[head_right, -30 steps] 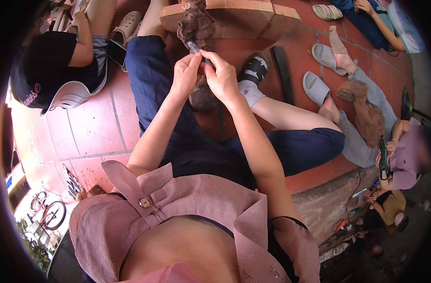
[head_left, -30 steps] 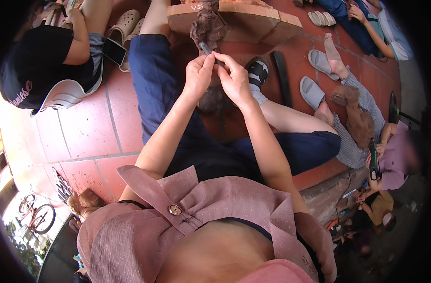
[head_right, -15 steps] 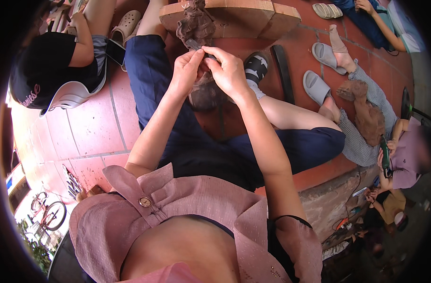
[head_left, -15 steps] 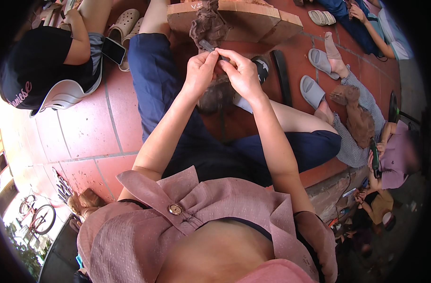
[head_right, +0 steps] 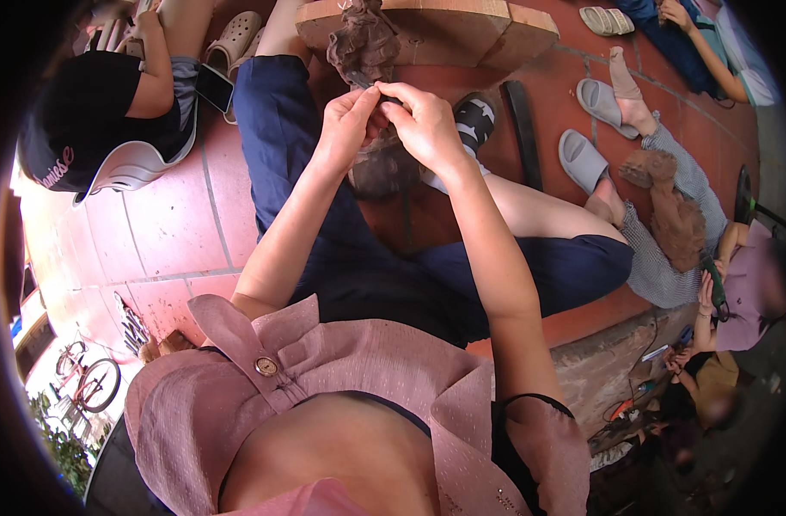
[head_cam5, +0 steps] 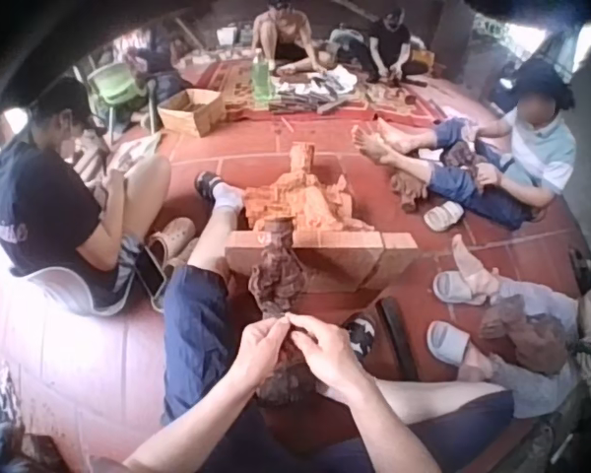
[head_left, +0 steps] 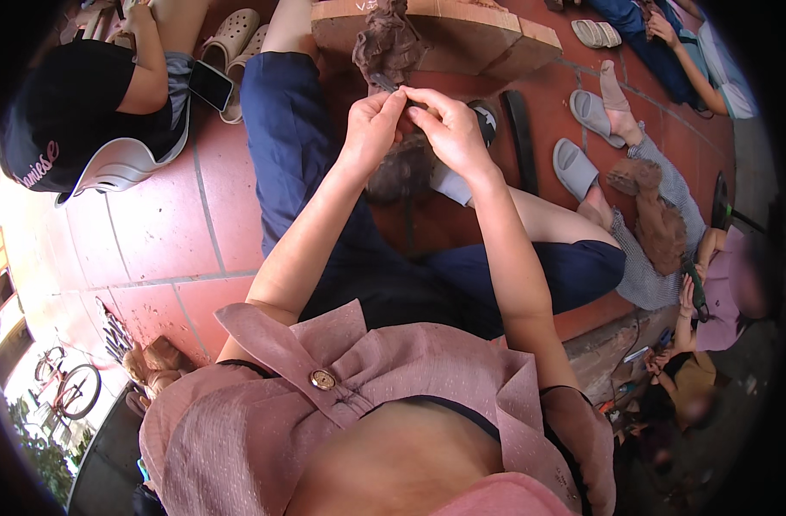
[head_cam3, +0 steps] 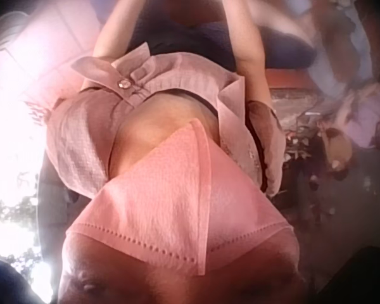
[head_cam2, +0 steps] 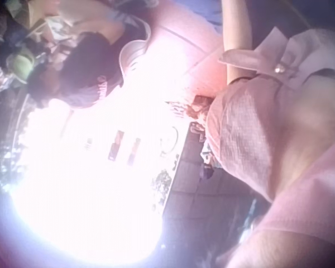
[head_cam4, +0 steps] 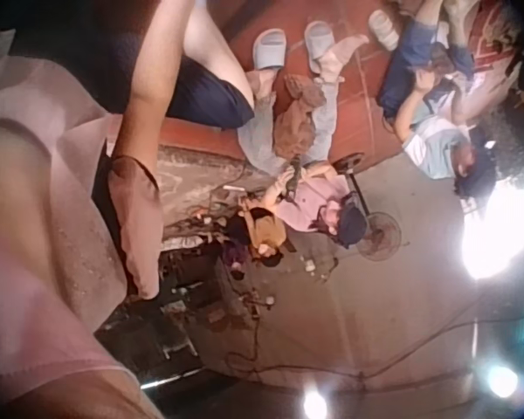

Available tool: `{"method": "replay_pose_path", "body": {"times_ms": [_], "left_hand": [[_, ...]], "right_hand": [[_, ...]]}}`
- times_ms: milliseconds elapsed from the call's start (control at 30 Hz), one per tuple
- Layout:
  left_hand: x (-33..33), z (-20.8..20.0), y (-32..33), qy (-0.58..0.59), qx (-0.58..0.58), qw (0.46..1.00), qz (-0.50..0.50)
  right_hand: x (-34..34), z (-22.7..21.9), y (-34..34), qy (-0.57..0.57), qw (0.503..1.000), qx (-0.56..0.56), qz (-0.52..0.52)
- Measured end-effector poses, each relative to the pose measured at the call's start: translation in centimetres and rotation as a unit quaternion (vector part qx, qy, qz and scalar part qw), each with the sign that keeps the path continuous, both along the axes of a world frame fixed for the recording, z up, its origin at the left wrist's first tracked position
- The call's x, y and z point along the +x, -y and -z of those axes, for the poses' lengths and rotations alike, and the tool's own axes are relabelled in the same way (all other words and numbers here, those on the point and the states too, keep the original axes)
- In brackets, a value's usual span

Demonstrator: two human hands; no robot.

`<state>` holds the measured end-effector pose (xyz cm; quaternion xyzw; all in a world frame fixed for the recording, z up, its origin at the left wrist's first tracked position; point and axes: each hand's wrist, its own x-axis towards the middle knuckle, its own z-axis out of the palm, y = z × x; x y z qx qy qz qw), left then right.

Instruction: The person carves a wooden sculpture using a chisel and mallet. They hold the sculpture with one hand and strike the chisel with the other, shaping the wood. The person occasionally adjusts the sculpture's position to access different areas.

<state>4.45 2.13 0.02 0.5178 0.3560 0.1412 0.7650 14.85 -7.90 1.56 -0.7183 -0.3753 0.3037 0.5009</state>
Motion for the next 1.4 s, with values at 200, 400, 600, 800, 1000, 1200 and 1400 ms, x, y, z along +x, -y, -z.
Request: {"method": "replay_pose_path", "body": {"times_ms": [200,400,600,800,1000,1200,1400], "left_hand": [[-0.2,0.3,0.4,0.020,0.000,1.000,-0.007],[0.5,-0.1,0.5,0.025,0.044,0.999,-0.014],[0.2,-0.1,1.1,0.013,0.040,0.999,0.004],[0.9,0.6,0.0,0.027,0.073,0.997,-0.017],[0.1,0.4,0.4,0.016,0.098,0.995,0.007],[-0.2,0.8,0.5,-0.003,0.029,1.000,0.001],[1.2,0.9,-0.3,0.060,0.127,0.990,-0.030]], "right_hand": [[-0.7,0.4,0.2,-0.015,1.000,-0.017,0.020],[-0.8,-0.3,-0.3,0.011,0.999,-0.011,0.044],[-0.4,0.6,0.8,-0.017,0.999,0.033,0.020],[-1.1,0.6,-0.3,-0.044,0.997,0.028,0.055],[-0.9,-1.3,0.2,-0.013,0.999,-0.017,0.043],[-1.2,0.8,0.4,-0.004,0.999,0.011,0.046],[-2.0,0.2,-0.8,0.019,0.995,0.031,0.089]]}}
